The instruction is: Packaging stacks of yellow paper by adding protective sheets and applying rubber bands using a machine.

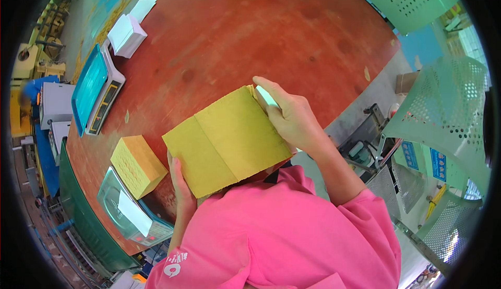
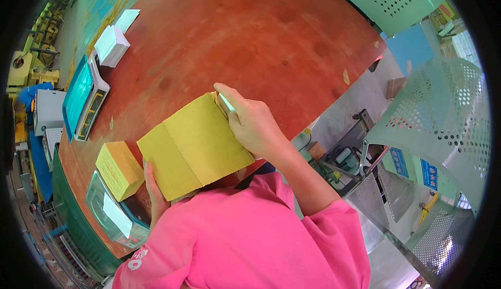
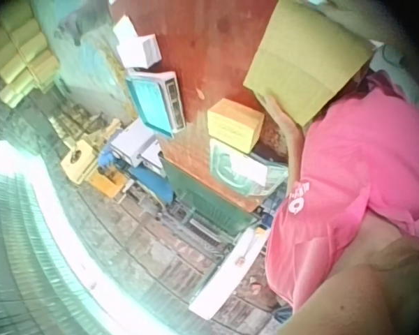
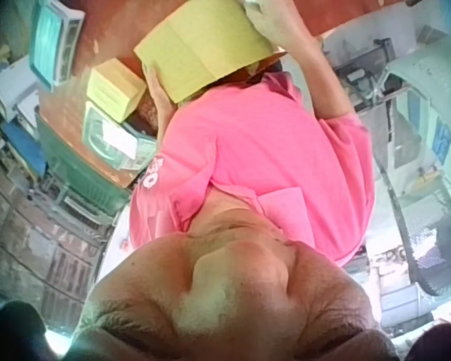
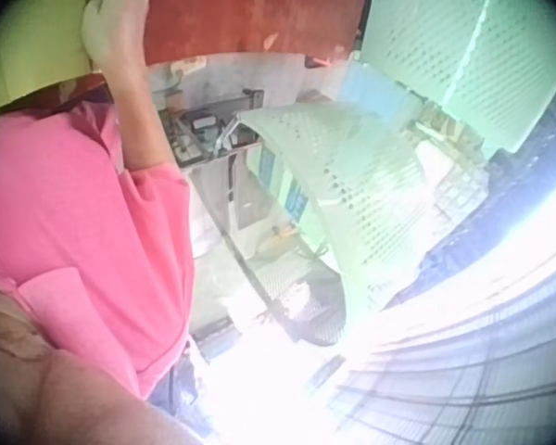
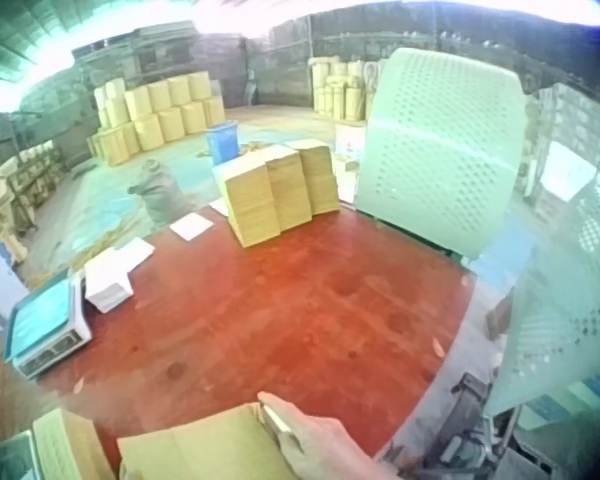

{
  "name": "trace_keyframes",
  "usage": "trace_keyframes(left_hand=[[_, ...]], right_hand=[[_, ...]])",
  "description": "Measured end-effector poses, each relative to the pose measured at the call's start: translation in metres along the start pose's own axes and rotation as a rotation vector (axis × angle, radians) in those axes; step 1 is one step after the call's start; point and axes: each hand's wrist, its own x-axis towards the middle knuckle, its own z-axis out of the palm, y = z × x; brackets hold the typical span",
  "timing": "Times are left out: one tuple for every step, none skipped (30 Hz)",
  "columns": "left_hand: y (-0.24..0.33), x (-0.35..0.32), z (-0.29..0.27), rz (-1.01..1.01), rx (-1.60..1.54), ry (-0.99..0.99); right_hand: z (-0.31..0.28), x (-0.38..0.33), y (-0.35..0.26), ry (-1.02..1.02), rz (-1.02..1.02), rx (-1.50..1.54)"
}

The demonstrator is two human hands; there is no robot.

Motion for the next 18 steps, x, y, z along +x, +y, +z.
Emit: trace_keyframes(left_hand=[[0.001,0.000,0.002,0.001,0.018,0.011],[0.003,0.000,0.004,-0.001,0.023,0.002],[0.004,-0.001,0.007,-0.008,-0.001,0.000],[0.005,-0.001,0.008,-0.015,-0.026,0.004],[0.005,-0.001,0.008,-0.015,-0.020,0.001],[0.004,-0.001,0.008,-0.010,-0.017,0.005],[0.004,-0.001,0.007,-0.003,-0.015,0.011],[0.004,-0.001,0.006,-0.004,-0.010,0.011],[0.004,-0.001,0.006,-0.009,-0.012,0.015],[0.004,-0.001,0.006,-0.016,-0.015,0.018],[0.003,-0.002,0.006,-0.017,-0.013,0.019],[0.002,-0.002,0.005,-0.028,-0.036,0.024],[0.001,-0.001,0.005,-0.040,-0.060,0.026],[0.001,-0.001,0.005,-0.039,-0.060,0.027],[0.000,0.000,0.005,-0.019,-0.056,0.022],[0.000,0.001,0.005,-0.001,-0.052,0.016],[-0.001,0.001,0.004,-0.001,-0.053,0.015],[-0.001,0.002,0.004,-0.007,-0.050,0.018]], right_hand=[[0.001,0.001,0.004,0.009,0.003,0.003],[0.002,0.002,0.008,0.033,-0.053,-0.037],[0.001,0.001,0.012,0.057,-0.108,-0.077],[0.001,0.000,0.012,0.061,-0.106,-0.072],[-0.001,-0.001,0.013,0.110,-0.095,-0.149],[-0.003,-0.003,0.014,0.158,-0.083,-0.226],[-0.005,-0.005,0.017,0.160,-0.081,-0.222],[-0.008,-0.008,0.020,0.189,-0.127,-0.298],[-0.010,-0.010,0.023,0.217,-0.174,-0.375],[-0.011,-0.011,0.024,0.217,-0.171,-0.372],[-0.011,-0.012,0.025,0.275,-0.265,-0.420],[-0.012,-0.013,0.026,0.332,-0.360,-0.467],[-0.012,-0.013,0.028,0.332,-0.359,-0.467],[-0.010,-0.014,0.032,0.289,-0.341,-0.554],[-0.009,-0.014,0.034,0.244,-0.322,-0.640],[-0.007,-0.013,0.036,0.244,-0.322,-0.642],[-0.004,-0.011,0.036,0.156,-0.344,-0.616],[-0.002,-0.009,0.036,0.068,-0.366,-0.590]])
